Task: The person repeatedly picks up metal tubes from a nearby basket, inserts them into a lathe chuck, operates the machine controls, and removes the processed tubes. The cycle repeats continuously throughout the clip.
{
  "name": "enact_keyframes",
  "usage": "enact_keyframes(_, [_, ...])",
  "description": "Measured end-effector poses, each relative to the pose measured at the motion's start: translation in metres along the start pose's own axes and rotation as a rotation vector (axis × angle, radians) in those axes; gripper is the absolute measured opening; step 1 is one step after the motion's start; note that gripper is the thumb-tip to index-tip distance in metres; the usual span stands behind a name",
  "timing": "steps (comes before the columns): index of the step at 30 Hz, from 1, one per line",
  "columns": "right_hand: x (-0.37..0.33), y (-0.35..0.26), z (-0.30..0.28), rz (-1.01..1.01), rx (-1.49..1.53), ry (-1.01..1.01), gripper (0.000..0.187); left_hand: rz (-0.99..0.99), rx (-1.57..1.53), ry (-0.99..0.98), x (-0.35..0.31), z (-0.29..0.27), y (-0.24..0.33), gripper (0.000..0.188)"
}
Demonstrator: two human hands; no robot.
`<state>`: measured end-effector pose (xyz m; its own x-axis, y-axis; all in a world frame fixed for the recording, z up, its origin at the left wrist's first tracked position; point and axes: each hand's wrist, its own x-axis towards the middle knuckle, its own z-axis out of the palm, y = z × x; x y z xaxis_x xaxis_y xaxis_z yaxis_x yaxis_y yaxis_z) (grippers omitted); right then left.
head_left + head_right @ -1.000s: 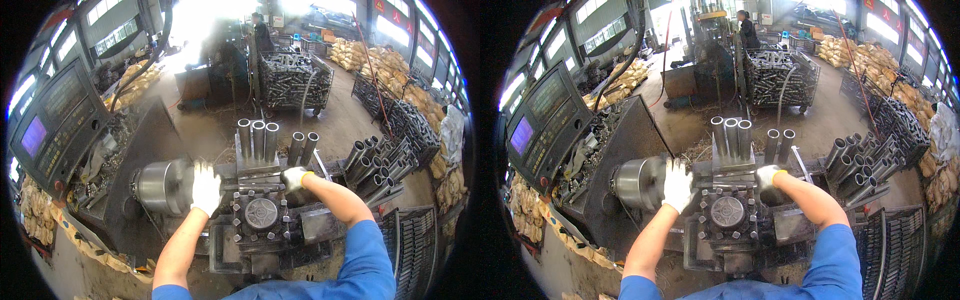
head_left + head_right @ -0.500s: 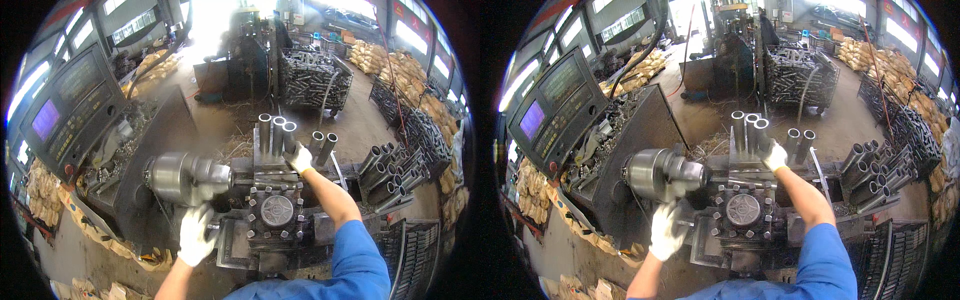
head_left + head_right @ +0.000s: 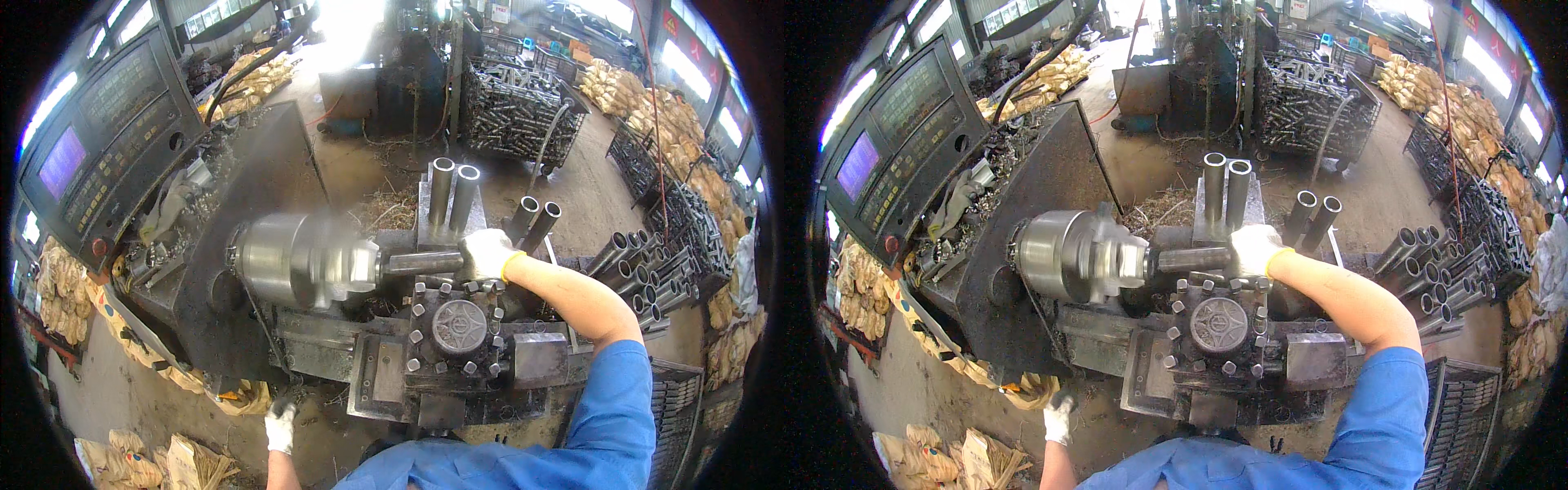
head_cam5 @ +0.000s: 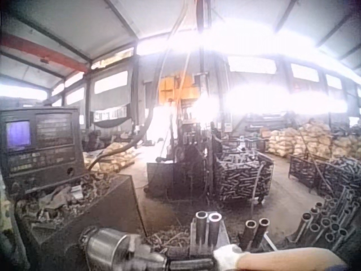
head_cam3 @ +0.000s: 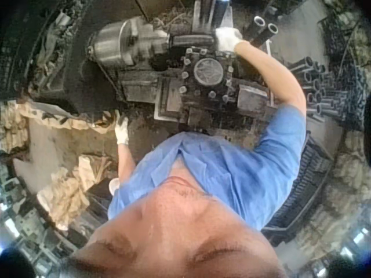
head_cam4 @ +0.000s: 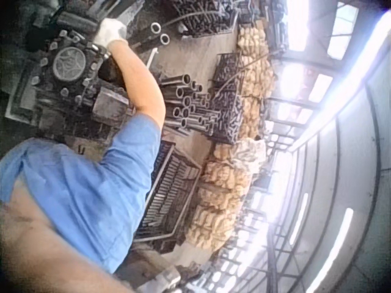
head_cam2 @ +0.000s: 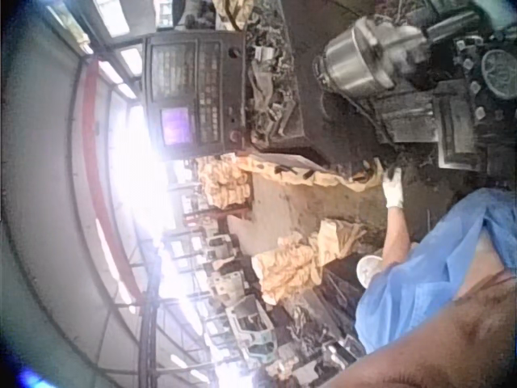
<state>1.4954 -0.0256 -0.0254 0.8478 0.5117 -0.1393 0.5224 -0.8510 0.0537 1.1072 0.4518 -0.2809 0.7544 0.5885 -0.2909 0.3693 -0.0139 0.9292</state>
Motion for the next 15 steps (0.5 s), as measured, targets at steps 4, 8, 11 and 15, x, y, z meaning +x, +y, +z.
enact_keyframes(4, [0.018,-0.010,0.016,-0.071,0.088,-0.082,0.048,-0.112,-0.064,0.194,0.028,-0.042,-0.025,0.030])
enact_keyframes(8, [0.029,0.008,0.053,-0.251,0.254,-0.015,0.045,-0.174,-0.381,0.452,0.033,-0.048,0.006,0.048])
enact_keyframes(11, [0.058,0.005,0.081,-0.361,0.298,-0.046,0.041,-0.058,-0.421,0.628,0.061,-0.097,-0.033,0.046])
enact_keyframes(15, [0.083,-0.019,0.074,-0.391,0.224,-0.089,0.054,-0.087,-0.748,0.541,0.071,-0.112,-0.023,0.035])
